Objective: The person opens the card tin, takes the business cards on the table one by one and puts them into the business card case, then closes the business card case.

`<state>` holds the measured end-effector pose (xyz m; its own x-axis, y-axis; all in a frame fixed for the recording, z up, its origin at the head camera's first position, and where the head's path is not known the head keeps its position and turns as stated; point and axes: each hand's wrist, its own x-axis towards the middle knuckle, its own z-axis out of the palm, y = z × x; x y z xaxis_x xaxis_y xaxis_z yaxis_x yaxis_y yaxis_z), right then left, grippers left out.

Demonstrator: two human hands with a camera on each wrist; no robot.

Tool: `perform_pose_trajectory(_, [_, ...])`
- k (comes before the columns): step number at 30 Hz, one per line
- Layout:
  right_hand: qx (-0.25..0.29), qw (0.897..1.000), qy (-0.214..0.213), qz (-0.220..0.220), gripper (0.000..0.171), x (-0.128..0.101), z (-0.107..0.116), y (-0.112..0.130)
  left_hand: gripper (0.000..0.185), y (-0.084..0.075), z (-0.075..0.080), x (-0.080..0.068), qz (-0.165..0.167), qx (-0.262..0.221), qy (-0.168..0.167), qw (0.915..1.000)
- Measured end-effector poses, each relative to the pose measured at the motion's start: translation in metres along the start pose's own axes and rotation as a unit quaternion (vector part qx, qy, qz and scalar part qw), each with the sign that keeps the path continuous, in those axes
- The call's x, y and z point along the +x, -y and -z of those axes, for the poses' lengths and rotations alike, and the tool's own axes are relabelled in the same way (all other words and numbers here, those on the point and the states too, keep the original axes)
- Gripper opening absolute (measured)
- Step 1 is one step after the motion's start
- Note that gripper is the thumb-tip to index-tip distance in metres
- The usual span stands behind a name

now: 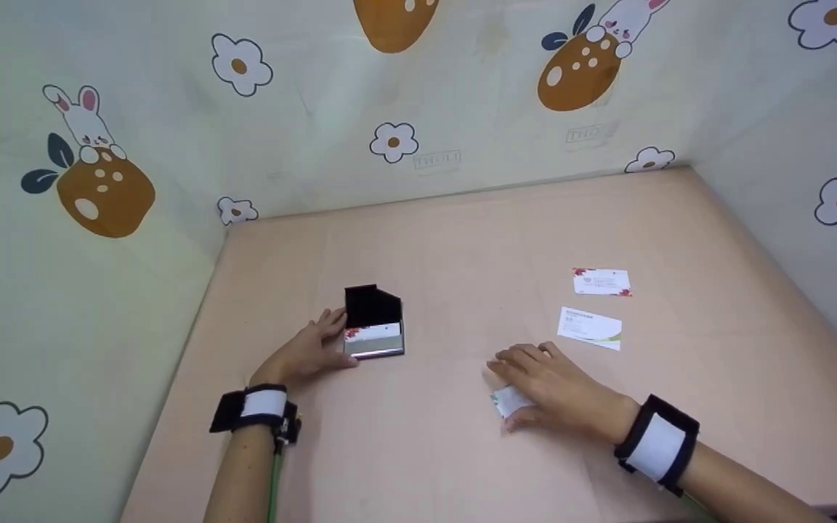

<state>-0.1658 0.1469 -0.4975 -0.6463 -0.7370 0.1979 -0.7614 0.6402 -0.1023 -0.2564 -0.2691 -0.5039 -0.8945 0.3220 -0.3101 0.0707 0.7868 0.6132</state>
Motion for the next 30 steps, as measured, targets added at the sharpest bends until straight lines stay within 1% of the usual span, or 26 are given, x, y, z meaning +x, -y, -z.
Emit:
perform_pose_trajectory(7, [0.0, 1.0, -0.005, -0.013, 0.094, -0.019, 0.003, -0.01, 0.094, 0.0, 0.0, -0.001, -0.006, 0.0, 0.0, 1.0])
perform_pose_trajectory(14, [-0.006, 1.0, -0.001, -0.027, 0.09, -0.032, 0.002, -0.017, 0.094, 0.0, -0.001, -0.001, -0.006, -0.003, -0.002, 1.0])
perform_pose_trajectory(16, [-0.012, 1.0, -0.007, -0.025, 0.088, -0.035, 0.002, -0.018, 0.094, 0.0, -0.001, -0.001, -0.006, -0.005, -0.002, 1.0])
perform_pose_trajectory(23, [-0.021, 0.999, -0.047, -0.012, 0.083, -0.046, 0.003, -0.026, 0.094, 0.003, -0.001, 0.001, -0.029, -0.003, -0.001, 0.9996])
perform_pose_trajectory(27, [-0.01, 0.999, -0.037, -0.023, 0.08, -0.049, 0.005, -0.028, 0.095, 0.003, -0.001, 0.002, -0.032, -0.003, -0.001, 0.9995])
perform_pose_trajectory(30, [0.003, 0.999, -0.016, -0.04, 0.076, -0.05, 0.007, -0.028, 0.095, 0.004, -0.001, 0.002, -0.036, -0.002, -0.001, 0.9993])
